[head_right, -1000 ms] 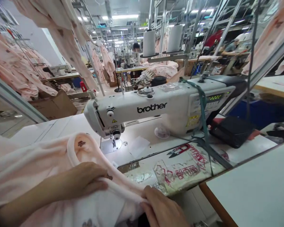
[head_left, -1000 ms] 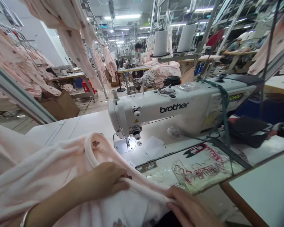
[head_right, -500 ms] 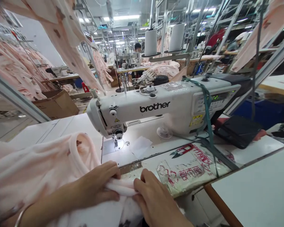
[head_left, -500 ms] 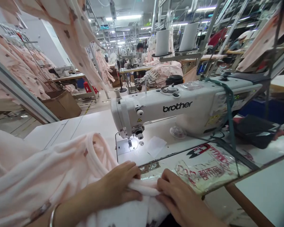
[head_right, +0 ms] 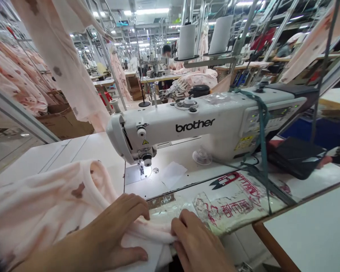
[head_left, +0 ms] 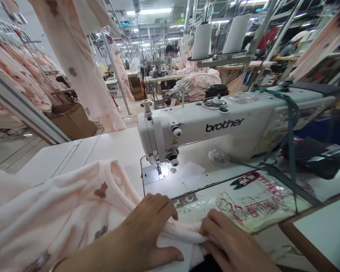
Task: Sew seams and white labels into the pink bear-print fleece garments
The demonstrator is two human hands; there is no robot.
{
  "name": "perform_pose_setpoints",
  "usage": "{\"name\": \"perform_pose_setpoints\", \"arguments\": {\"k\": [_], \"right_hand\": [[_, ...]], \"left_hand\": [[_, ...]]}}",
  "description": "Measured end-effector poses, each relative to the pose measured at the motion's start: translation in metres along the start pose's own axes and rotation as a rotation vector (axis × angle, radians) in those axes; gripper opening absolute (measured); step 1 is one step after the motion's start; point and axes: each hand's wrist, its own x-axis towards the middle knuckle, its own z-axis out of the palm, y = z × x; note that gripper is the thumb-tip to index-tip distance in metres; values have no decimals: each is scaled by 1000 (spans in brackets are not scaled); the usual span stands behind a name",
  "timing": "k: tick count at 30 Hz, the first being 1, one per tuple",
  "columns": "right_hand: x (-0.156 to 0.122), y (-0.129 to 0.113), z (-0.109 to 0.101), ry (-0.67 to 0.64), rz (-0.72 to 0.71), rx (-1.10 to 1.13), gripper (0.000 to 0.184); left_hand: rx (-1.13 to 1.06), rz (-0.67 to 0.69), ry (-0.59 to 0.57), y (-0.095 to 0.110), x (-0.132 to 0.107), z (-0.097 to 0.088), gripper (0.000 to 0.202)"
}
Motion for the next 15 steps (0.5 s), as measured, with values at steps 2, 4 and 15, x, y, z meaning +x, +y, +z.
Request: {"name": "perform_pose_setpoints", "arguments": {"k": [2, 4, 15], "right_hand": [[6, -2, 1, 10, 14, 17, 21], [11, -4, 2, 24, 0, 57, 22], [-6, -7, 24, 571, -478, -127, 27]], "left_hand": [[46, -28, -2, 1, 6, 11, 36], [78, -19, 7, 0, 9, 22, 20], [118, 241, 421, 4, -16, 26, 15]]}}
